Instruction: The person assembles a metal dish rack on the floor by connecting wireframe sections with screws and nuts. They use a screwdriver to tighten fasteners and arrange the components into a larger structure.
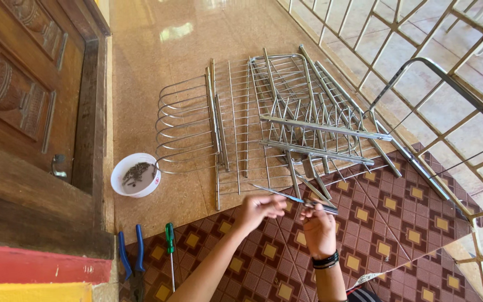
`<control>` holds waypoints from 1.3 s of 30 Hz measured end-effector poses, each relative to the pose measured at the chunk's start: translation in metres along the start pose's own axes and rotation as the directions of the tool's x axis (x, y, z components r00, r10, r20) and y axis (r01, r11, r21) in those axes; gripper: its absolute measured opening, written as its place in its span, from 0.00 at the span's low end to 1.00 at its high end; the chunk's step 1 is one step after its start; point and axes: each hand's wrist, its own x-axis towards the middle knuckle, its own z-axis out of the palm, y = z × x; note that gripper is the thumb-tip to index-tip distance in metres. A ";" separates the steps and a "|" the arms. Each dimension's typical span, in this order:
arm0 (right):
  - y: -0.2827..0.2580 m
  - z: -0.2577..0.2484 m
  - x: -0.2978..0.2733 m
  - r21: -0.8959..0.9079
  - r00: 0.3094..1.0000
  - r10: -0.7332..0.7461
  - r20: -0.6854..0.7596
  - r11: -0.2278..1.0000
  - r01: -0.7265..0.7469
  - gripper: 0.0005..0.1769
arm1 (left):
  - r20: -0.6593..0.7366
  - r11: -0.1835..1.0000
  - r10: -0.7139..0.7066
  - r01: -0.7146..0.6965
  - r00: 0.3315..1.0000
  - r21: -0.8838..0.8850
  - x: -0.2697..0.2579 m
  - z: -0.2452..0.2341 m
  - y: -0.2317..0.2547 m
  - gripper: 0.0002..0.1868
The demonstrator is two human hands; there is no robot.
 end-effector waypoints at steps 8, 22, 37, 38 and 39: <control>0.011 -0.036 0.010 0.253 0.992 0.004 -0.126 0.967 0.028 0.09 | 0.138 0.780 -0.069 -0.033 0.988 0.625 0.018 0.012 -0.017 0.13; 0.013 -0.066 0.008 0.208 0.961 0.016 -0.275 0.977 0.043 0.27 | -0.116 0.965 -0.260 0.262 0.959 0.000 0.143 0.010 -0.020 0.36; 0.015 -0.073 0.005 0.054 0.971 -0.052 -0.234 0.996 0.066 0.28 | -0.101 0.787 -0.272 0.161 0.957 -0.596 0.245 0.019 -0.014 0.32; 0.015 -0.071 0.005 0.057 0.969 -0.047 -0.242 0.996 0.063 0.28 | -0.107 0.778 -0.281 0.161 0.954 -0.607 0.248 0.019 -0.013 0.31; 0.014 -0.070 0.005 0.059 0.967 -0.044 -0.252 0.996 0.061 0.28 | -0.112 0.769 -0.292 0.163 0.950 -0.618 0.250 0.019 -0.012 0.29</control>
